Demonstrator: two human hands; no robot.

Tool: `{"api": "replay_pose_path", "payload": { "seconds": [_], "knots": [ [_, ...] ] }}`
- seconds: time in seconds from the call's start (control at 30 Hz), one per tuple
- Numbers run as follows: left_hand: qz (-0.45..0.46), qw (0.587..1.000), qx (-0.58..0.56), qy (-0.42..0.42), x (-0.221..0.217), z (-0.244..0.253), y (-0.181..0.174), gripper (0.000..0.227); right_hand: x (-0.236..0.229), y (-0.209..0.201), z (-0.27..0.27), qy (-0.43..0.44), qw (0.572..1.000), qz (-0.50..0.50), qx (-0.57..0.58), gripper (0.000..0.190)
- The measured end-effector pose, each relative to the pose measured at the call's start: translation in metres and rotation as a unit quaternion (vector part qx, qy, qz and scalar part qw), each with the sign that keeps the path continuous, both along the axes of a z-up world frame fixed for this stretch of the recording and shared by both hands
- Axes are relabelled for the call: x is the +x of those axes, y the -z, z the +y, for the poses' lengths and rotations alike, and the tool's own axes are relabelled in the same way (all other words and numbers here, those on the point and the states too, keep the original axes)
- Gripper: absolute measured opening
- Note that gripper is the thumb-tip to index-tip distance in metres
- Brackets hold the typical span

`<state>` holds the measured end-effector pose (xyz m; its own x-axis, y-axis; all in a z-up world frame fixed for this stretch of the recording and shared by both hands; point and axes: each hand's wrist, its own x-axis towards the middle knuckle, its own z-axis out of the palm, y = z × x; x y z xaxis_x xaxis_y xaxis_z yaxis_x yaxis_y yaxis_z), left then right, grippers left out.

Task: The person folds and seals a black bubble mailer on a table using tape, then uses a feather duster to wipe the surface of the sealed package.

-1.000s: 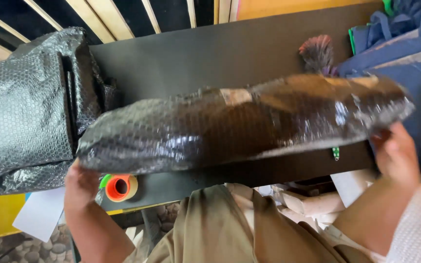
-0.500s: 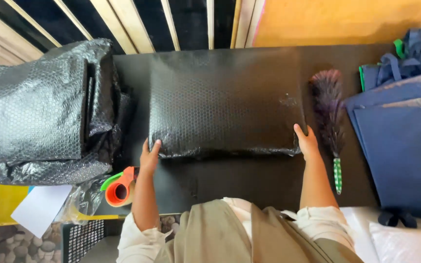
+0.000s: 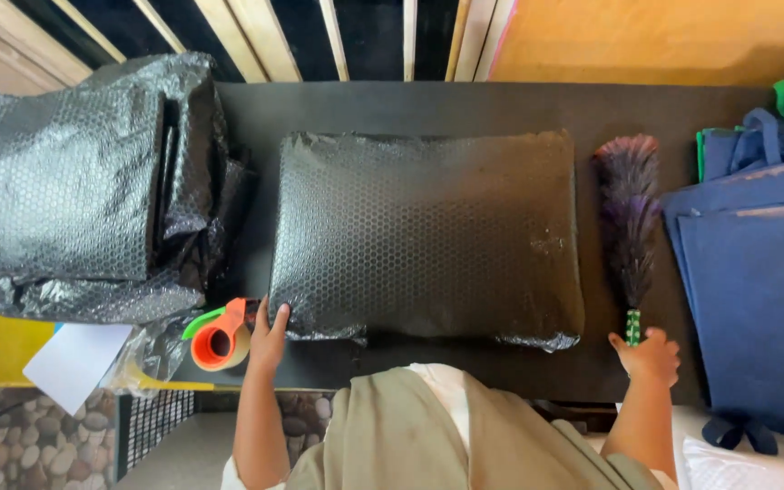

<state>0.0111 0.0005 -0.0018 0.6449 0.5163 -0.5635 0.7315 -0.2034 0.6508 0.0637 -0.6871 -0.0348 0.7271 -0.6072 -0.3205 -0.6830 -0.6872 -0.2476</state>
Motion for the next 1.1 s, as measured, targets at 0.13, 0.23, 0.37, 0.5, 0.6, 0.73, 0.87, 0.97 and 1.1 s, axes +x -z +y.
{"api": "replay_pose_path", "payload": {
  "seconds": [0.13,0.23,0.37,0.5,0.6,0.73,0.87,0.97,1.1],
  "knots": [
    [-0.158,0.977,0.138,0.048,0.001,-0.013,-0.006,0.080,-0.008,0.092,-0.058,-0.052,0.998,-0.004,0.023,0.062],
    [-0.263,0.915,0.265,0.153,0.009,-0.021,-0.025,0.073,0.016,0.046,-0.030,-0.007,0.983,-0.139,0.117,0.030],
    [-0.321,0.852,0.349,0.223,0.025,-0.042,-0.034,0.076,0.052,-0.058,0.056,-0.084,0.961,-0.235,0.118,0.040],
    [-0.148,0.901,0.314,0.261,0.034,-0.063,-0.029,0.122,0.062,-0.142,0.158,-0.257,0.916,-0.184,0.246,0.051],
    [-0.073,0.903,0.312,0.286,0.038,-0.061,-0.017,0.130,0.062,-0.189,0.219,-0.344,0.863,-0.073,0.361,0.050],
    [0.026,0.893,0.297,0.338,0.042,-0.057,-0.014,0.122,0.072,-0.192,0.245,-0.426,0.860,0.015,0.279,0.038],
    [-0.042,0.909,0.268,0.316,0.042,-0.053,-0.011,0.131,0.084,-0.156,0.235,-0.397,0.891,-0.057,0.212,0.039],
    [-0.018,0.914,0.239,0.328,0.045,-0.052,-0.017,0.132,0.081,-0.150,0.243,-0.396,0.887,-0.179,0.157,0.039],
    [0.005,0.916,0.205,0.344,0.046,-0.050,-0.024,0.132,0.067,-0.172,0.254,-0.397,0.865,-0.149,0.267,0.043]
  ]
}}
